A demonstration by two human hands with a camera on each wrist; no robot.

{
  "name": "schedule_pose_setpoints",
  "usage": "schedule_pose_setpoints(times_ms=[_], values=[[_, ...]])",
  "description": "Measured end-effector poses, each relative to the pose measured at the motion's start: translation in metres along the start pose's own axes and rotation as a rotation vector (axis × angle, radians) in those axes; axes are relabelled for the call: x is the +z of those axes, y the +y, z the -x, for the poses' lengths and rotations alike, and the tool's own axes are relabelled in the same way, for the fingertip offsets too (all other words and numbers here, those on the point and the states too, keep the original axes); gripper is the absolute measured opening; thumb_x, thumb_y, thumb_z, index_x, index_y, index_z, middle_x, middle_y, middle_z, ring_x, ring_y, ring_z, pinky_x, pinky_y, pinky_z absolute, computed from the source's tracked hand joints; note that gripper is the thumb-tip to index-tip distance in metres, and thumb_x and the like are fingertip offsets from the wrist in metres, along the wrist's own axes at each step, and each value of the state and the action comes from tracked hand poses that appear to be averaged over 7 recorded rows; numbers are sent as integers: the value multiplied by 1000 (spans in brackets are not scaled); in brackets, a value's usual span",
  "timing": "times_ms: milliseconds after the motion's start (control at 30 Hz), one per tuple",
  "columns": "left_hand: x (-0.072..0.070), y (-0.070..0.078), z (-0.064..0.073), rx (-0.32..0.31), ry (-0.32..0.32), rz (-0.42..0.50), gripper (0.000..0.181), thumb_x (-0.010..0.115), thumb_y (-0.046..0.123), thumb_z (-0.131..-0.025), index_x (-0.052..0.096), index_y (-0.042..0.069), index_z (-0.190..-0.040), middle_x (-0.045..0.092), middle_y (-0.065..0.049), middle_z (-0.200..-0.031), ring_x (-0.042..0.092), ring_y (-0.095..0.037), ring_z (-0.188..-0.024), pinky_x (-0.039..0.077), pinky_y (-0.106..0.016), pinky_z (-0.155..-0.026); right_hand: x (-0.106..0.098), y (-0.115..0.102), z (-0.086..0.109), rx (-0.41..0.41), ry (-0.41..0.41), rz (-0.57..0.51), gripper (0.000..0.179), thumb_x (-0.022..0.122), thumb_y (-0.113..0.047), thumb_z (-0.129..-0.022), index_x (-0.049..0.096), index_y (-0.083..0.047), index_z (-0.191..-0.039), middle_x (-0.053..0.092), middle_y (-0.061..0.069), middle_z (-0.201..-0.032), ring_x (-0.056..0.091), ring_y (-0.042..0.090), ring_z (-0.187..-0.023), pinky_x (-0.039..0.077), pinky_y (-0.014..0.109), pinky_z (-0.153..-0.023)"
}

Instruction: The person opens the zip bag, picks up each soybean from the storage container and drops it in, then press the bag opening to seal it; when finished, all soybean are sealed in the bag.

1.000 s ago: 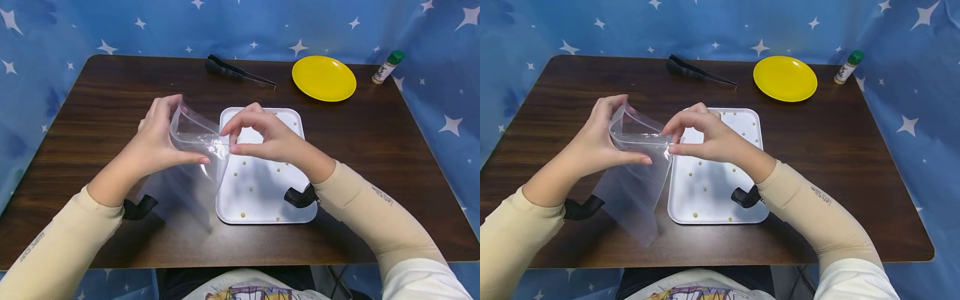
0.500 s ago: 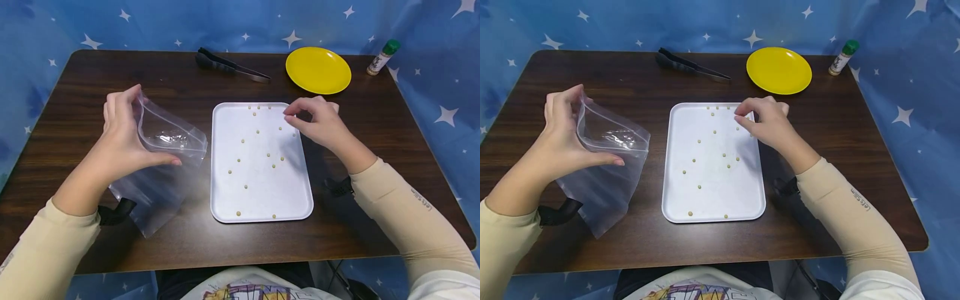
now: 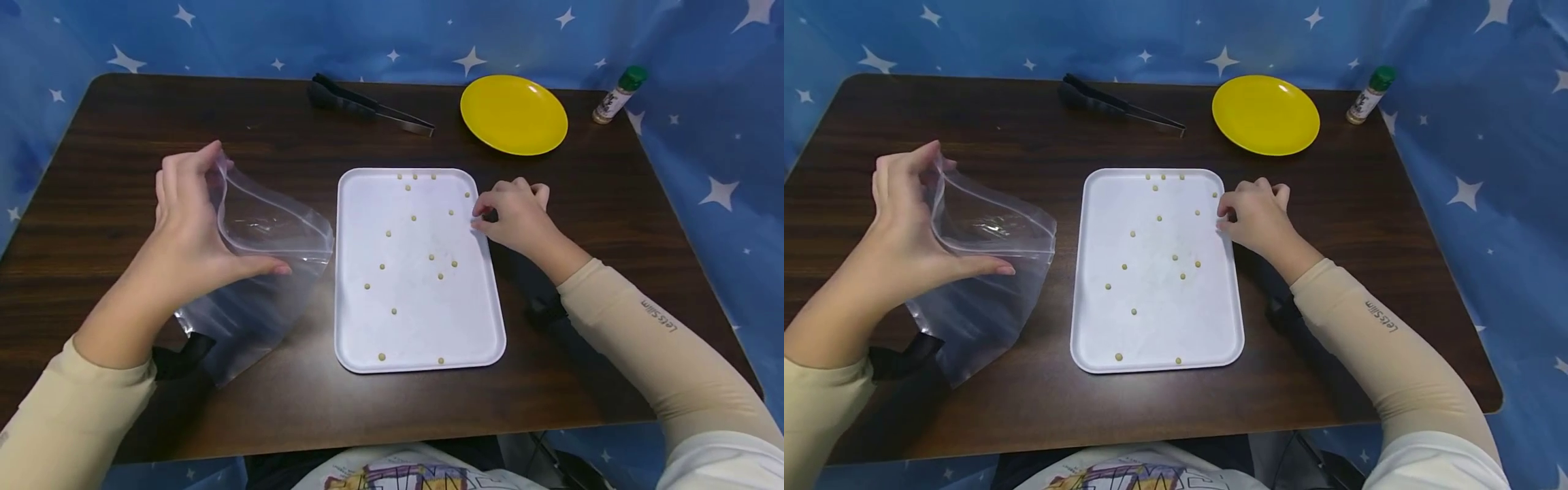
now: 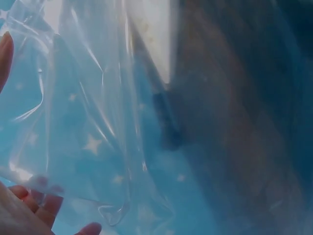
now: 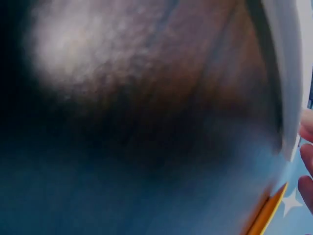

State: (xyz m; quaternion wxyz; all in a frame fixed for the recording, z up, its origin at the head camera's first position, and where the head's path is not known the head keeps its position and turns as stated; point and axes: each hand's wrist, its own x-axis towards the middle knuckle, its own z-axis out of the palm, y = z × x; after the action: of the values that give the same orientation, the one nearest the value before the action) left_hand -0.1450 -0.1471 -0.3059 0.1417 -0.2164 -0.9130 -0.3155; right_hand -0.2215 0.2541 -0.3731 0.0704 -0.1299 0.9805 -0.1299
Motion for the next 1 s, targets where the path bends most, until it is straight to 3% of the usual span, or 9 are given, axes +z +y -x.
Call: schedule_pose_setpoints(times_ms=[367, 567, 800, 1000], values=[[4, -3, -1, 68, 25, 27, 136, 98, 27, -36, 16, 1, -142, 27, -24, -127, 22, -35, -116, 27, -44, -90, 10, -9, -2, -12, 11, 34, 11, 75, -20, -80, 73, -15, -90, 56, 6, -91, 40, 29, -93, 20, 59, -89], [11, -5, -1, 68, 26, 66, 133, 97, 29, -40, 17, 0, -142, 28, -23, -131, 24, -33, -119, 29, -43, -94, 8, -10, 3, -14, 29, 11, 10, 76, -19, -80, 72, -14, -88, 55, 7, -91, 40, 30, -93, 20, 57, -85], [9, -5, 2, 67, 24, 70, 130, 95, 32, -43, 17, 0, -142, 29, -23, -132, 24, -32, -121, 30, -45, -95, -11, -32, 8, -59, 90, -80, 9, 76, -18, -80, 71, -13, -87, 55, 7, -95, 40, 29, -97, 21, 55, -86], [6, -7, -2, 52, -9, 73, 130, 95, 32, -45, 16, 1, -143, 28, -21, -133, 23, -30, -121, 31, -47, -95, -39, -68, 11, -208, 229, -208, 8, 76, -16, -80, 72, -11, -84, 55, 3, -88, 44, 24, -88, 23, 48, -79]])
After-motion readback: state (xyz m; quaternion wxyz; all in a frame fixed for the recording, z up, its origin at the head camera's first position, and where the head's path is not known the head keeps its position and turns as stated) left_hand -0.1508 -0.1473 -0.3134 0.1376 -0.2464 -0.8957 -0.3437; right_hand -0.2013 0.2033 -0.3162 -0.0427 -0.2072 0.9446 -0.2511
